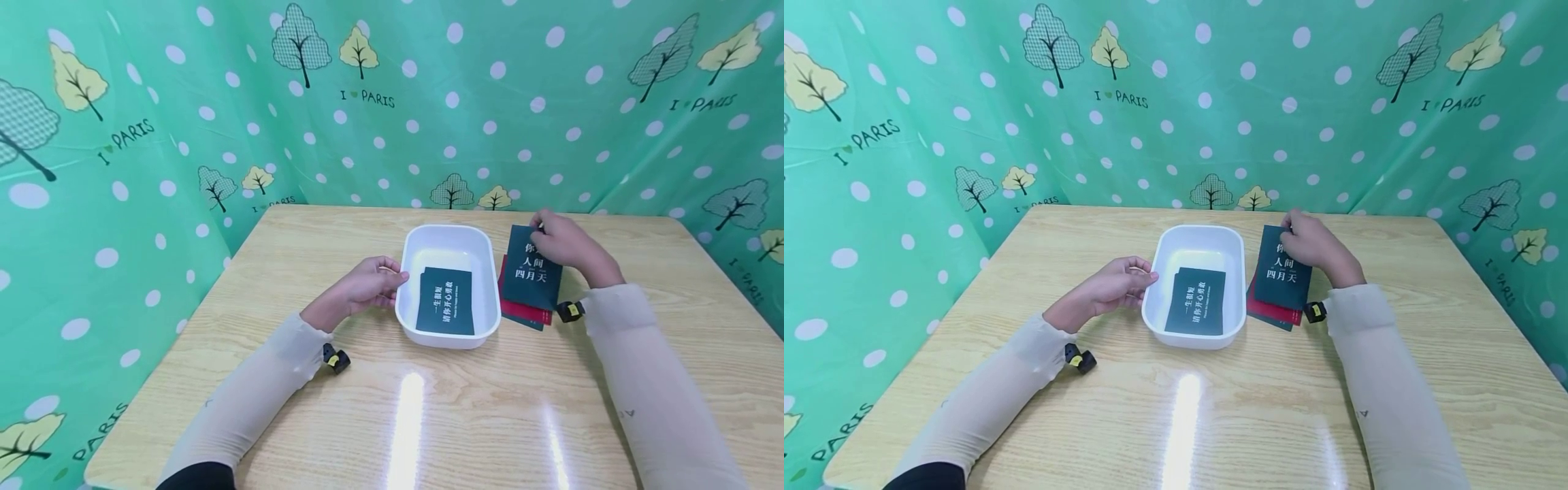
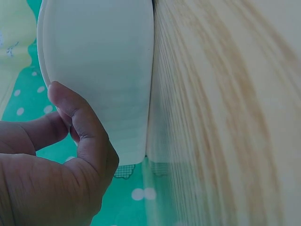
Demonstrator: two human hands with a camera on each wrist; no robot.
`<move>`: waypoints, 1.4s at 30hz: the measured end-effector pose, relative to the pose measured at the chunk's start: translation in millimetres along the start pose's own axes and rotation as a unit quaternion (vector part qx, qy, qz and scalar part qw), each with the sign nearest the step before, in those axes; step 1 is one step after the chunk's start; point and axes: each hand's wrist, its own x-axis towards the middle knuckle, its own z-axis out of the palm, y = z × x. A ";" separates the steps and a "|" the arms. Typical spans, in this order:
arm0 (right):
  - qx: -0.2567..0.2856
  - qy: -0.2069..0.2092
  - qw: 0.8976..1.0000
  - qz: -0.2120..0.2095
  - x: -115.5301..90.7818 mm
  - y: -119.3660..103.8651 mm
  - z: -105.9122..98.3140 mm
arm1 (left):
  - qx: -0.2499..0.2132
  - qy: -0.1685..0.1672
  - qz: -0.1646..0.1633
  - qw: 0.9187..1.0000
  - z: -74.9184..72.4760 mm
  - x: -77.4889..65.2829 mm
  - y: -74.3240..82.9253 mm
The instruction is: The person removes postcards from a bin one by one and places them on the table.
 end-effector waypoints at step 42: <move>-0.111 -0.141 0.983 0.037 9.4 12.4 29.9 | -0.003 0.003 0.003 1.000 -0.2 1.3 -1.1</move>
